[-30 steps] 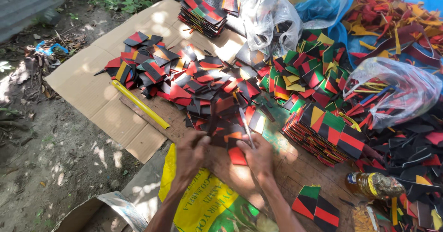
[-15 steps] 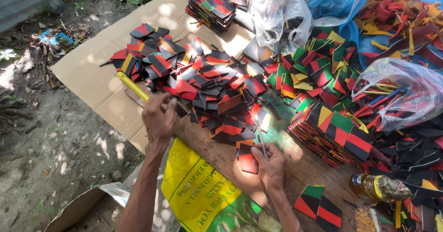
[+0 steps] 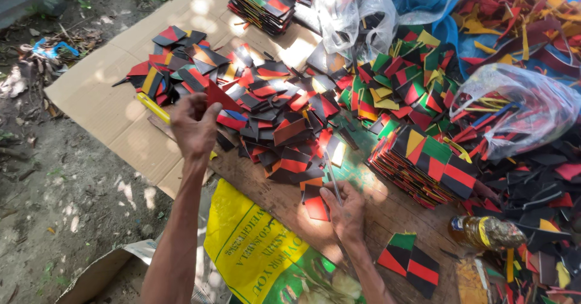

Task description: The person assembles small leather pieces by hand, aligning and pressing them together on a wooden workbench. They use a wooden block to press the pieces and a utility knife to trim edges, working with red, black, green, and yellow leather scraps.

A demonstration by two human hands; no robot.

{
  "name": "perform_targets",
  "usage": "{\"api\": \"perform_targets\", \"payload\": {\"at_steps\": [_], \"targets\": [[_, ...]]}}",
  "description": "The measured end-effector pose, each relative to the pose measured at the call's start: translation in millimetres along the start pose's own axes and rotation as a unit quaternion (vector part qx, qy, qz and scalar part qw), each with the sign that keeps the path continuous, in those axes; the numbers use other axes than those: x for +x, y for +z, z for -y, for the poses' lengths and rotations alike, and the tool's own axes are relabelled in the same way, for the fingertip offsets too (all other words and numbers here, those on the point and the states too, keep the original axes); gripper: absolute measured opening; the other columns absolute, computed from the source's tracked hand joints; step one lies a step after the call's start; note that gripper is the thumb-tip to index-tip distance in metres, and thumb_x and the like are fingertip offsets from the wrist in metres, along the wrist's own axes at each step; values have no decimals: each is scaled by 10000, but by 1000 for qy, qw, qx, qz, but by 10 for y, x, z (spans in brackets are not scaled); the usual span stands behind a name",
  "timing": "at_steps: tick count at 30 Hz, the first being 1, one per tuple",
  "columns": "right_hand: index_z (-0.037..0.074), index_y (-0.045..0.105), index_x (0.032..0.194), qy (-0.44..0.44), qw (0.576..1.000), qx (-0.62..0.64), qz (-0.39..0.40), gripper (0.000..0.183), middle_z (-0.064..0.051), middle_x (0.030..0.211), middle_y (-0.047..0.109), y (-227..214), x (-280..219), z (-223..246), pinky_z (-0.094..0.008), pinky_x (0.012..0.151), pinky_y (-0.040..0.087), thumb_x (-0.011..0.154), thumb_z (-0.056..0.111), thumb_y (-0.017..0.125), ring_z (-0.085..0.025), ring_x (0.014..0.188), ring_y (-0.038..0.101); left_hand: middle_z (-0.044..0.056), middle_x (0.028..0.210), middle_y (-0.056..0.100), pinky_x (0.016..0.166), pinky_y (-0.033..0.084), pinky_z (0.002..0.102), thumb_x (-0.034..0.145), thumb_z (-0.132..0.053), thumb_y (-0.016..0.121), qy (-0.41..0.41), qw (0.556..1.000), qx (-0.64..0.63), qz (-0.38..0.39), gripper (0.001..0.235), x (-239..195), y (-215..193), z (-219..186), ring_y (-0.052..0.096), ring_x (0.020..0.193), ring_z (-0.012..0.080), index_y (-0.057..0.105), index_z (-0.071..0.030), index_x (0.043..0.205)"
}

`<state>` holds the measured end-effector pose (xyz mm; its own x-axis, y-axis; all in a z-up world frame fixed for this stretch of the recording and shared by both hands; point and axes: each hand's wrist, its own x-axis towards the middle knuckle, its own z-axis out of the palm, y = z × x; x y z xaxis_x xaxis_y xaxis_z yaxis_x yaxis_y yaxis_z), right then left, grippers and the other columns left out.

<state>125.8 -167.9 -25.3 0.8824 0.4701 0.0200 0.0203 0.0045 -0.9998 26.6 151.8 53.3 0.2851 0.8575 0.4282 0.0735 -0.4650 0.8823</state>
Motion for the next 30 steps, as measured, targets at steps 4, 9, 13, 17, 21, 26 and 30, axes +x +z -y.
{"api": "perform_targets", "payload": {"at_steps": [4,9,13,17,21,26,30], "targets": [[8,726,1054,-72,976,-202,-38,203,-50,856,696,104,-7,140,-295,659,521,887,116,766,-152,762,631,47,897,729,682,560,254,937,-111,737,-76,979,-139,130,232,-423,-97,-140,648,748,103,736,8,1137],[-28,671,1143,-244,906,-344,-39,367,-187,1123,625,174,-51,342,-431,894,502,807,91,758,-356,1036,617,56,940,765,690,555,257,928,-57,694,-130,931,-232,249,310,-934,52,-279,653,737,102,722,63,1212],[-26,663,1219,-252,917,-309,-13,357,-168,1180,619,38,-146,397,-425,952,485,878,71,707,-337,1092,608,49,963,762,708,595,252,885,-55,703,-168,912,-234,293,365,-1169,210,-293,701,800,90,677,41,1236],[-27,655,1227,-239,935,-262,-14,309,-150,1219,641,-154,-223,368,-374,886,519,930,58,647,-282,1066,635,104,946,762,736,598,269,910,-44,725,-161,908,-220,320,310,-1375,327,-305,708,799,125,708,90,1189],[-15,668,1204,-182,961,-207,-22,285,-126,1206,664,-283,-262,289,-308,806,576,932,62,630,-202,969,672,127,992,739,709,605,296,870,-17,731,-213,870,-307,321,375,-1592,442,-374,707,793,160,626,87,1215],[-14,679,1210,-161,967,-194,-26,277,-111,1125,689,-423,-302,229,-291,824,574,949,53,612,-173,932,692,164,1007,750,777,648,342,945,-91,635,-293,811,-376,339,332,-1971,535,-511,761,853,232,597,45,1246],[-8,687,1203,-134,973,-185,-25,276,-100,1106,697,-507,-352,171,-288,818,557,972,97,579,-146,930,690,145,1095,759,824,626,338,993,-155,554,-319,790,-384,357,364,-2172,570,-540,759,934,218,640,50,1281]]}}
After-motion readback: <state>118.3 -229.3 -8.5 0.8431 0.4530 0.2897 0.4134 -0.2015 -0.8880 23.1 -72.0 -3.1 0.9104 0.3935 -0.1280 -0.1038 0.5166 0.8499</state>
